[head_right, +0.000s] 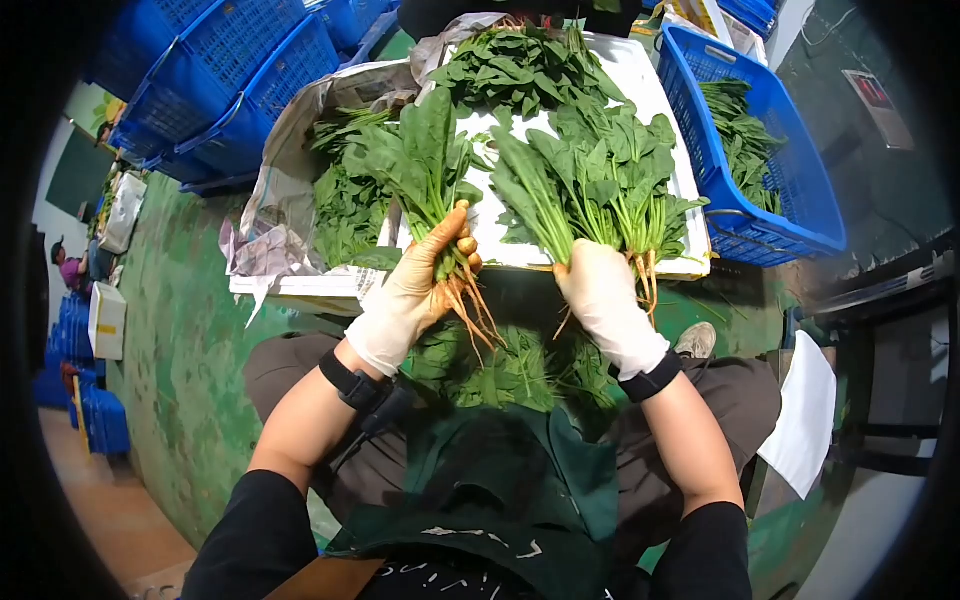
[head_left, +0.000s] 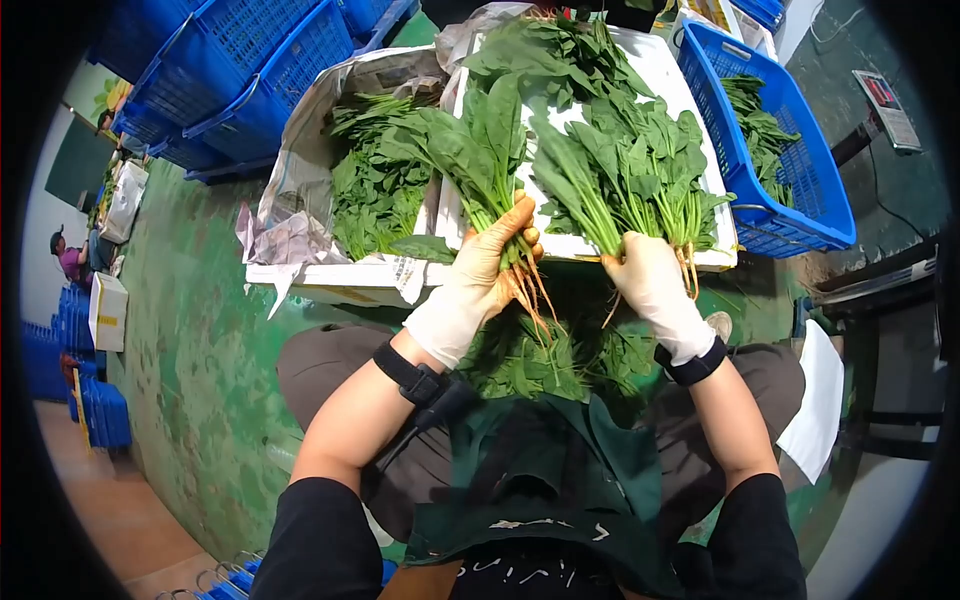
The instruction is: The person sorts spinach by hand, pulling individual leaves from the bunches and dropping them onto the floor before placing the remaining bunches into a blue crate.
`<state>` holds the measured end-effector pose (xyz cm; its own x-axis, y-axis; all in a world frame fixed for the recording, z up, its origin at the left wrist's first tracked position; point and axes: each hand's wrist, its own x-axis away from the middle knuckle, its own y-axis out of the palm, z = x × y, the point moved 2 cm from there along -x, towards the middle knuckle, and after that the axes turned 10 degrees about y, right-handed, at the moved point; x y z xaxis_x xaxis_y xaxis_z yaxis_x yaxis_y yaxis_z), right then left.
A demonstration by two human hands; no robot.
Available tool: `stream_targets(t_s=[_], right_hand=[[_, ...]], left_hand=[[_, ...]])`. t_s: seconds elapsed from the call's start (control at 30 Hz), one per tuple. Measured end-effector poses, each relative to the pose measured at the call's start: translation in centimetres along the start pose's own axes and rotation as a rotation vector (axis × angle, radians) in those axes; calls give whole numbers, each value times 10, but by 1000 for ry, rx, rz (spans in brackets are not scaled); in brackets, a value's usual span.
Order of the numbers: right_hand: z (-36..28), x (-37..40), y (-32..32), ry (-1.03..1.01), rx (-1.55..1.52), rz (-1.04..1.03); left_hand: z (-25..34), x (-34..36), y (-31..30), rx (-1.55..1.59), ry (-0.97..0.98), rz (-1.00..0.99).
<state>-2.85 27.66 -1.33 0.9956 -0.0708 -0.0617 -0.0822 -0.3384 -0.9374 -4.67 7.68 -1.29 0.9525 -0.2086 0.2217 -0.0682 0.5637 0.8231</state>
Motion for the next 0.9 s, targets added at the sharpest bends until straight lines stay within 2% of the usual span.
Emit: stream_targets(t_s=[0.03,0.1,0.17,0.2,0.23,0.3,0.33,0.4,0.43,0.47,0.5,0.57,0.6,0.77,0.83,0.9], right_hand=[[4,-5,-2,64,-48,-40],[13,-9,-15,204,-371,-124],[10,-8,-31,450,-960,-400],[4,-3,-37,494,-1199,-463],[1,2,-40,482,-1197,-463],[-6,15,-40,413,-1397,-648],[-12,22,-38,416,-1372,-663],[-21,31,-33,342,-1302,-712],[-23,34,-29,306,-1263,-727],[-23,34,-30,354,-1159,-714],[-24,36,-26,356,-1161,-712],[-23,35,-26,156,-950,-182],[-22,34,-28,180,-899,-141],[-23,37,-19,192,-925,-50],[-27,39,-22,300,-1083,-179],[-32,41,-26,354,-1185,-211]], left_hand=[[-1,-1,-2,3,-36,23],[-5,-3,-8,18,-27,58],[-9,-2,-12,1,-30,101],[-11,-1,-13,-49,-31,118],[-12,6,1,-130,28,138],[-20,10,-1,-208,-27,60],[-20,14,5,-182,-76,61],[-26,17,11,-181,-57,52],[-29,17,11,-212,4,-27],[-29,18,12,-244,63,-107],[-30,19,12,-245,60,-108],[-30,19,18,-267,66,-163],[-33,20,23,-252,158,-130],[-38,23,22,-240,142,-87],[-36,22,22,-200,66,-99],[-34,21,20,-164,38,-97]])
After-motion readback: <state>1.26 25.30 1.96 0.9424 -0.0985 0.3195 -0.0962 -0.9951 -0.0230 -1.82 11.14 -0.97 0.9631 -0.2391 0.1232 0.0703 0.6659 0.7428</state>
